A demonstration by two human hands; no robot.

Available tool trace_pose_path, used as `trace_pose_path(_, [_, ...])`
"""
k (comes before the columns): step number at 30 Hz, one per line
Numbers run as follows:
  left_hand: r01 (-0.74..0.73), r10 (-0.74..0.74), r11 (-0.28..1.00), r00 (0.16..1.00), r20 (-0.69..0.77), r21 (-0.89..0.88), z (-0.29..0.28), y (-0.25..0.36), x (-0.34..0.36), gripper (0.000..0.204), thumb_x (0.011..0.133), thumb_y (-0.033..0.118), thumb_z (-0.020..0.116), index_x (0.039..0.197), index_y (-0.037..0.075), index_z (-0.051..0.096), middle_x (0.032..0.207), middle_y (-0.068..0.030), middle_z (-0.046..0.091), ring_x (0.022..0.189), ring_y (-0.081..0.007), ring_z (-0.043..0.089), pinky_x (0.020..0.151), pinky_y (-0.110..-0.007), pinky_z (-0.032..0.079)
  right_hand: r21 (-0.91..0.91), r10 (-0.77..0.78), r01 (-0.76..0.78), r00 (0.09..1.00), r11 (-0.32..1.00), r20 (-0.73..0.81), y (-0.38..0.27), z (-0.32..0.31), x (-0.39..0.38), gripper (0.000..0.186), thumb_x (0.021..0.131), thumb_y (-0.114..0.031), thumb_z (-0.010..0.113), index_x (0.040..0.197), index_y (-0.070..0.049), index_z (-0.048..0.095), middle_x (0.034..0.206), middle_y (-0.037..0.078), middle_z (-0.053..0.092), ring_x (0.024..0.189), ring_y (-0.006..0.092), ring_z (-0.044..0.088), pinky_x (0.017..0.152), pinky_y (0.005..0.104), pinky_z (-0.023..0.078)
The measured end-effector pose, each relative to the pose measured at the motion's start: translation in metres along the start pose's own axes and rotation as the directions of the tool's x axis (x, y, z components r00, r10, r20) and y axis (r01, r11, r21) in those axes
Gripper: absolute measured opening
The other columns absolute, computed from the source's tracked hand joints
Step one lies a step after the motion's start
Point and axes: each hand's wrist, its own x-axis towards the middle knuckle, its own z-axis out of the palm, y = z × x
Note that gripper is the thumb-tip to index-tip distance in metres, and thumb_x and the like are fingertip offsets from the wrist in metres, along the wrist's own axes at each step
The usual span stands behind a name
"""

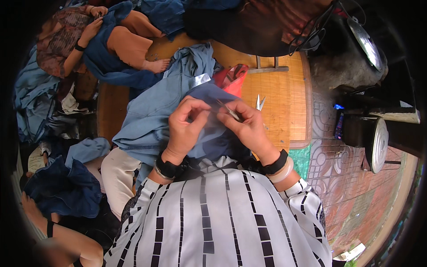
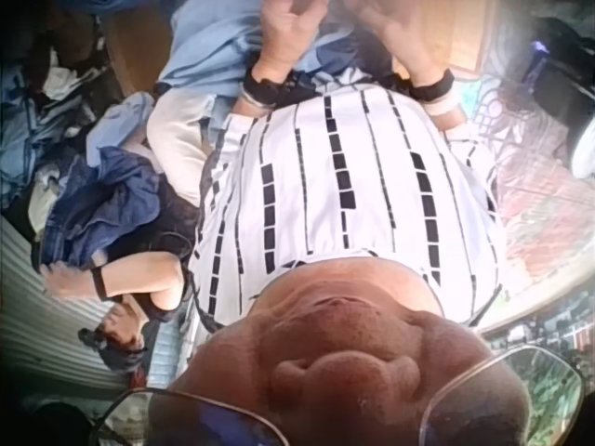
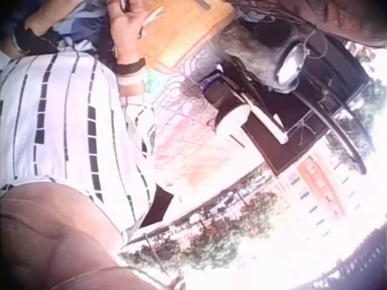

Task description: Trimming loose threads and excess fabric from denim garments using scissors.

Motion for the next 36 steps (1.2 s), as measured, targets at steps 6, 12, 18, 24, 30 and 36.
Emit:
trace_pose_path(6, [-0.063, 0.060, 0.996, 0.997, 0.042, 0.066, -0.008, 0.006, -0.005, 0.014, 0.081, -0.008, 0.062, 0.090, 0.002, 0.064, 0.086, -0.0025, 0.058, 0.071, -0.0091, 0.054, 0.066, -0.021, 0.044, 0.089, 0.030, -0.030, 1.000, 0.996, 0.009, -0.010, 0.010, 0.001, 0.012, 0.087, -0.007, 0.071, 0.097, -0.002, 0.067, 0.086, -0.006, 0.062, 0.079, 0.0023, 0.052, 0.071, 0.0176, 0.042])
trace_pose_path(12, [-0.169, 0.165, 0.981, 0.985, 0.047, 0.091, -0.011, 0.006, -0.006, 0.015, 0.078, -0.010, 0.061, 0.086, 0.002, 0.063, 0.085, -0.0031, 0.056, 0.066, -0.0093, 0.054, 0.059, -0.022, 0.044, 0.225, 0.142, -0.136, 0.990, 0.965, -0.011, -0.011, -0.001, -0.001, 0.010, 0.087, -0.011, 0.069, 0.095, -0.004, 0.069, 0.082, -0.006, 0.061, 0.071, 0.0020, 0.050, 0.062, 0.0176, 0.038])
trace_pose_path(18, [-0.238, 0.231, 0.958, 0.971, 0.062, 0.161, -0.014, 0.007, -0.011, 0.017, 0.075, -0.011, 0.064, 0.084, 0.004, 0.065, 0.084, -0.0059, 0.056, 0.068, -0.0169, 0.059, 0.060, -0.027, 0.047, 0.240, 0.171, -0.146, 0.981, 0.960, -0.089, -0.017, -0.005, -0.010, 0.009, 0.088, -0.015, 0.070, 0.093, -0.007, 0.069, 0.076, -0.009, 0.056, 0.062, 0.0004, 0.041, 0.054, 0.0191, 0.029])
trace_pose_path(24, [-0.328, 0.311, 0.919, 0.944, 0.106, 0.220, -0.017, 0.005, -0.014, 0.018, 0.072, -0.010, 0.066, 0.083, 0.005, 0.065, 0.082, -0.0076, 0.057, 0.071, -0.0243, 0.061, 0.061, -0.032, 0.048, 0.019, 0.090, -0.089, 0.991, 0.996, -0.096, -0.015, -0.010, -0.024, 0.017, 0.094, -0.021, 0.064, 0.094, -0.003, 0.065, 0.074, -0.007, 0.051, 0.066, 0.0042, 0.043, 0.061, 0.0210, 0.034])
trace_pose_path(30, [-0.303, 0.290, 0.937, 0.952, 0.093, 0.177, -0.015, 0.003, -0.017, 0.019, 0.073, -0.010, 0.066, 0.084, 0.005, 0.066, 0.082, -0.0078, 0.057, 0.072, -0.0240, 0.061, 0.061, -0.032, 0.049, -0.316, -0.191, 0.184, 0.981, 0.931, 0.009, 0.001, -0.003, -0.042, 0.026, 0.095, -0.023, 0.064, 0.095, 0.003, 0.060, 0.080, 0.006, 0.054, 0.072, 0.0151, 0.050, 0.068, 0.0278, 0.042])
trace_pose_path(36, [-0.286, 0.278, 0.945, 0.958, 0.072, 0.159, -0.014, 0.006, -0.018, 0.019, 0.073, -0.010, 0.066, 0.085, 0.005, 0.066, 0.082, -0.0080, 0.057, 0.072, -0.0236, 0.061, 0.061, -0.031, 0.049, -0.425, -0.277, 0.242, 0.961, 0.872, -0.021, 0.007, 0.003, -0.045, 0.024, 0.091, -0.020, 0.068, 0.094, 0.003, 0.060, 0.081, 0.012, 0.054, 0.072, 0.0210, 0.053, 0.066, 0.0298, 0.044])
